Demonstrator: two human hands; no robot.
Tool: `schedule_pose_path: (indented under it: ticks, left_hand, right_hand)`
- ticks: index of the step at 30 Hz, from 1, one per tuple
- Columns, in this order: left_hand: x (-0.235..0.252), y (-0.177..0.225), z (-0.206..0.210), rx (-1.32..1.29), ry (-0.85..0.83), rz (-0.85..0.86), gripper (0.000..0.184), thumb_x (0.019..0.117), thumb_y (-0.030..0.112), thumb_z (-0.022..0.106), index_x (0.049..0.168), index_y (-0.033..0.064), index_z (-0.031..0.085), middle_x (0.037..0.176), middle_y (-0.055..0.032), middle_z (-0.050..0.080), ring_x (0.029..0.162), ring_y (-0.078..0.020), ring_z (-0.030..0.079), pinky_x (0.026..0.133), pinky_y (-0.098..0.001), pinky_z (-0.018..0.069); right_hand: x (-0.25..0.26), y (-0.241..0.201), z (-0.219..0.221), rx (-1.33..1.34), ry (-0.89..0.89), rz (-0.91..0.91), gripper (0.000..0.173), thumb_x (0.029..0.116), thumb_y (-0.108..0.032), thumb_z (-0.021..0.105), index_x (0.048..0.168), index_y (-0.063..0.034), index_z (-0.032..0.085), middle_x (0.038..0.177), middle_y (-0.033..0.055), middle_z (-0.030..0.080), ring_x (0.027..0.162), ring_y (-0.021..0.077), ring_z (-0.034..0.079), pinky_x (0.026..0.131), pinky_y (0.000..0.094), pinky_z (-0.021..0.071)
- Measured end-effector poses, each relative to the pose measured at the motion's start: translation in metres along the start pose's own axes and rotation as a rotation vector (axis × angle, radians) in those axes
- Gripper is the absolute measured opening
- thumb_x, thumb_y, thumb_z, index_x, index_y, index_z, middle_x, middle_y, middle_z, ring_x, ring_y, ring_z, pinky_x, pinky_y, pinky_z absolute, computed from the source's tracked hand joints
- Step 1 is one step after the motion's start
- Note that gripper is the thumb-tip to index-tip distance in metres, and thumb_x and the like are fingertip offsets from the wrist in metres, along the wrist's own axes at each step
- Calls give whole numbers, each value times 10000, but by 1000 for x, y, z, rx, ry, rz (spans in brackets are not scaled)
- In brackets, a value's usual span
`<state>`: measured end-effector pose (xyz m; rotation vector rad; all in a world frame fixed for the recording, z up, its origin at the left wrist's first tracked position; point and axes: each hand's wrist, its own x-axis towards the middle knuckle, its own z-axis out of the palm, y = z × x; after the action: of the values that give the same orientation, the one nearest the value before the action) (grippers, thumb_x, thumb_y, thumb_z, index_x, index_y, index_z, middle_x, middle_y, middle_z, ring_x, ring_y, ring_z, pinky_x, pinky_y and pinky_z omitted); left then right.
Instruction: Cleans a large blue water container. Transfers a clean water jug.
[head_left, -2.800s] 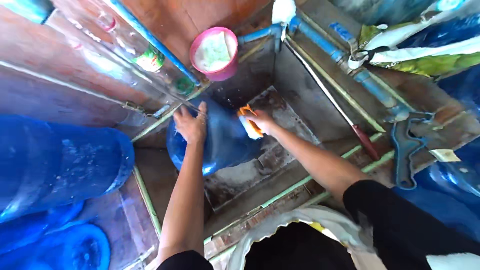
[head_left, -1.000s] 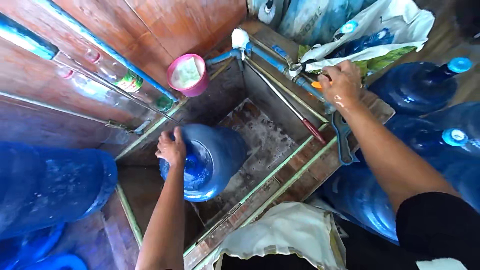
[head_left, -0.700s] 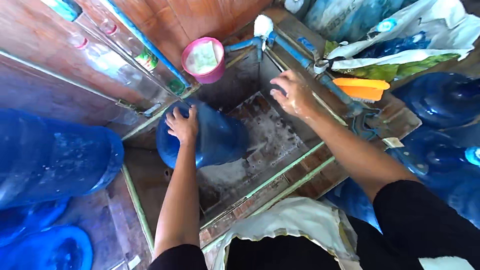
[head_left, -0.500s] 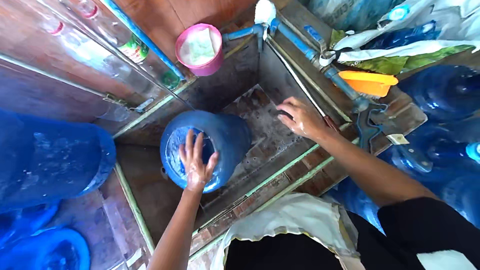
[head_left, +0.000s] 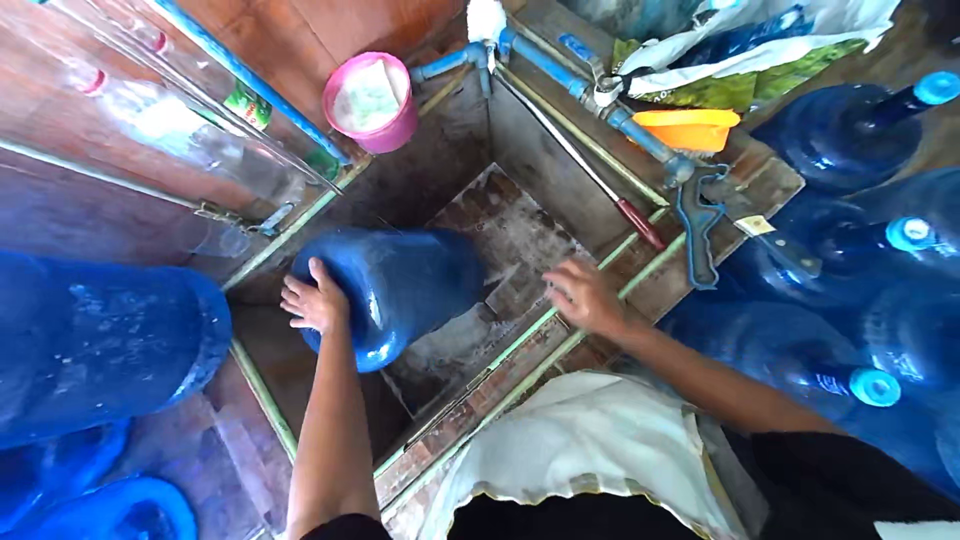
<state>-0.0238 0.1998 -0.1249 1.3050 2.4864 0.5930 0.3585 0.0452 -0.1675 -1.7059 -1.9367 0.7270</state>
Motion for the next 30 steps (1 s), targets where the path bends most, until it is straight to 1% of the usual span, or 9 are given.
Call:
schedule_pose_path:
  ticks: [4,7,11,16,18,22,25,28,30]
  left_hand:
    - [-48,11,9,65,-33,363,902,1024,605,426,1623,-14,159,1667,-331,82,1539,-541,51,1160,-766,59]
    - [-48,2,15,-7,-3,663,899,968,585,500,1598,-9,262,1667,-293,167,1543,-485,150,1184,-716,86]
    - [-13,44,-1,-52,-79,182,829,998,633,476,1528,-3,420,1621,-308,278,1538,-497,139,1172,-747,63]
    - [-52,80,23,-185,-135,733,527,1021,421,550,1287,-22,654,1467,-256,535,1488,-452,328,1221,-675,88]
    - [-62,82,31,-172,-68,735,586,1023,457,529,1352,-21,609,1510,-272,478,1484,-447,337,1212,-666,146]
    - [-43,95,21,-13,-39,94,921,975,721,425,1631,99,251,1703,-230,88,1554,-495,60,1162,-760,86]
    - [-79,100,31,50,-73,381,936,979,671,481,1626,43,229,1693,-263,93,1547,-518,58,1152,-782,66]
    - [-96,93,42,66,-84,740,890,933,636,597,1581,67,375,1674,-236,223,1551,-453,173,1192,-729,82]
    - [-80,89,27,40,-9,540,819,974,583,564,1559,34,399,1647,-289,240,1534,-483,195,1177,-749,101]
  right_hand:
    - [-49,-30,47,129,160,-363,250,958,-178,601,1067,-42,780,1062,185,730,1049,362,695,983,510,528]
    - [-75,-29,45,101,235,-423,276,952,-239,598,1049,-54,778,1011,163,730,973,320,703,919,446,554]
    - [-108,-42,26,82,154,-346,284,942,-260,633,1038,-34,776,989,165,739,930,329,718,864,469,577]
    - [-125,-36,14,79,128,-326,291,961,-223,579,1006,-8,769,842,137,749,777,292,735,736,428,595]
    - [-130,-33,2,93,81,-287,275,962,-176,577,1023,18,762,890,158,762,825,311,751,778,450,602]
    - [-135,-22,-16,132,73,-185,266,957,-128,576,1061,33,761,974,177,769,918,338,755,859,480,597]
    - [-130,-9,-28,175,84,-116,288,975,-139,556,1083,37,757,1006,189,765,935,341,751,867,501,590]
    - [-118,11,-48,194,108,-70,313,1007,-163,535,1130,35,743,1043,197,756,953,317,744,879,484,588]
    - [-111,25,-61,190,178,-70,323,1008,-172,531,1134,39,741,1035,203,755,935,310,744,864,469,592]
